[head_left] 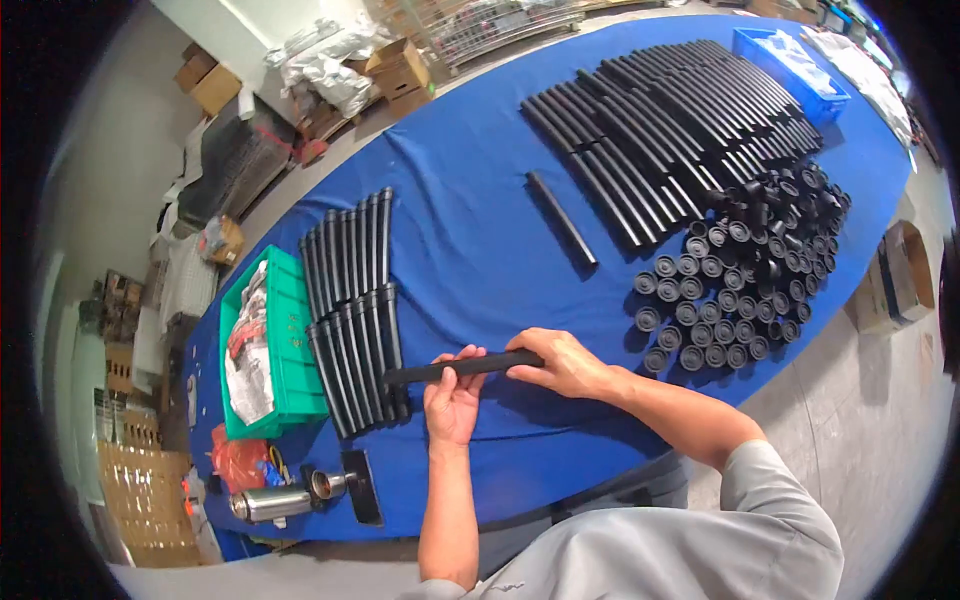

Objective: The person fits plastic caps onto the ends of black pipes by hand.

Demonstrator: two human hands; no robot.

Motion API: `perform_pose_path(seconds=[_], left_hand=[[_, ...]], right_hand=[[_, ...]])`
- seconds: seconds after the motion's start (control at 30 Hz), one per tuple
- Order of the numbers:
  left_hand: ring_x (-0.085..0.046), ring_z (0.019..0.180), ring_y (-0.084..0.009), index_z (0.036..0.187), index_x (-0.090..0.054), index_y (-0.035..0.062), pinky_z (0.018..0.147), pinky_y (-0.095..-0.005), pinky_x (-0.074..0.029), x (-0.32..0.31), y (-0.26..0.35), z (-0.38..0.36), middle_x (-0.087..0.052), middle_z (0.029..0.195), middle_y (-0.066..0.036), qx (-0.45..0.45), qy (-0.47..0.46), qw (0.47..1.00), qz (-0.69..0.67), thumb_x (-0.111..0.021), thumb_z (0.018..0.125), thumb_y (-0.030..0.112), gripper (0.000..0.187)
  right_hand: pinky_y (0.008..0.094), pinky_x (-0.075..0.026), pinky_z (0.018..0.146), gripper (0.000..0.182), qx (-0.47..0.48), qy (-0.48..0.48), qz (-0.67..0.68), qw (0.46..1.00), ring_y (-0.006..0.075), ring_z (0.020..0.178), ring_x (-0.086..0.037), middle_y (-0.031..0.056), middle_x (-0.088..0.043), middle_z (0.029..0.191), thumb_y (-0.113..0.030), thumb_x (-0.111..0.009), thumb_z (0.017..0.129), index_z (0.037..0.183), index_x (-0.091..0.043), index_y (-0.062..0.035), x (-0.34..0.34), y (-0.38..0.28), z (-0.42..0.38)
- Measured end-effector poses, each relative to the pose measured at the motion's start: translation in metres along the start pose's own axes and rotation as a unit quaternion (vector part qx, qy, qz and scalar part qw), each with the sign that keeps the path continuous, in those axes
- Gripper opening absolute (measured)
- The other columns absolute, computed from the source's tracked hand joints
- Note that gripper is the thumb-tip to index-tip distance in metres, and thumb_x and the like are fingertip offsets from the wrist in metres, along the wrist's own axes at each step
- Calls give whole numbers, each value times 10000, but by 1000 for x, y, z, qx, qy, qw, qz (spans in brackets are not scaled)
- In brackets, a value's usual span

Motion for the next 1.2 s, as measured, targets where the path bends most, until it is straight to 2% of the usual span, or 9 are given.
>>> perform_pose_path(seconds=[0.37, 0.43, 0.5, 0.6, 0.73, 0.93, 1.03, 1.17, 1.2], left_hand=[[-572, 1308, -382, 1227, -602, 65, 1101, -507, -504, 3, 0, -2, -644, 1304, -216, 4, -2, 1000, -9, -582, 1033, 121, 203], [-570, 1311, -382, 1229, -600, 66, 1099, -510, -505, 0, -1, -1, -642, 1309, -217, 7, -11, 1000, -2, -583, 1032, 122, 206], [-566, 1316, -384, 1231, -606, 67, 1095, -514, -511, -2, -2, 0, -641, 1312, -218, 14, -14, 1000, -8, -585, 1029, 112, 208], [-563, 1320, -385, 1229, -616, 68, 1082, -509, -527, -2, -3, 2, -636, 1323, -216, 24, -11, 999, -26, -596, 1019, 100, 214], [-559, 1321, -393, 1226, -621, 69, 1102, -522, -506, -4, -2, 0, -629, 1331, -224, 20, -31, 999, -6, -623, 1003, 92, 224], [-679, 1135, -325, 1220, -614, 63, 921, -420, -607, -3, -7, -3, -685, 1207, -191, 77, 53, 983, 156, -649, 997, 119, 233], [-726, 882, -213, 1103, -659, 52, 695, -319, -605, -24, 17, -18, -724, 1032, -127, 41, 97, 889, 445, -724, 951, 142, 189], [-657, 913, -257, 1026, -698, 51, 799, -394, -540, -156, 77, -38, -687, 995, -84, -363, -64, 486, 793, -829, 769, 90, 291], [-646, 953, -265, 1054, -696, 58, 837, -408, -524, -164, 76, -32, -680, 1021, -78, -336, -83, 451, 823, -837, 751, 105, 337]], right_hand=[[385, -566, 705, 359, 32, -16, -3, 999, 297, 812, -709, 171, -696, 908, -214, -783, 880, 1143, -671, 2, -5, -10, -1], [290, -530, 540, 377, -231, -102, 217, 943, 110, 617, -653, 45, -653, 739, -228, -766, 912, 1181, -669, 18, -27, 34, -11], [289, -538, 558, 367, -193, -66, 185, 961, 120, 625, -657, 52, -662, 748, -220, -761, 914, 1177, -673, 20, -18, 29, -8], [284, -535, 558, 350, 151, 67, -119, 979, 114, 627, -652, 48, -662, 744, -208, -751, 917, 1167, -680, 27, 9, -28, 1], [283, -507, 550, 336, -221, -62, 202, 952, 106, 610, -624, 46, -667, 746, -179, -759, 902, 1163, -702, 26, -17, 33, -7], [237, -460, 524, 328, -194, 3, 213, 958, 75, 615, -583, 11, -640, 750, -201, -744, 925, 1169, -706, 14, -5, 35, -6], [228, -428, 512, 327, -205, 23, 238, 949, 60, 595, -544, -14, -601, 720, -207, -746, 921, 1169, -707, 2, -1, 44, -5], [225, -435, 528, 297, -214, -9, 240, 947, 59, 615, -543, -15, -604, 737, -171, -726, 923, 1153, -709, 15, -1, 40, -4], [222, -440, 536, 286, -221, -21, 243, 944, 61, 627, -547, -15, -607, 748, -150, -718, 923, 1149, -707, 24, -2, 39, -4]])
Point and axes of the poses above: each hand's wrist, its own z-axis towards the middle knuckle, its own x-axis out of the back of the hand, y = z × x, the point moved 10 cm from there along z, towards the middle knuckle
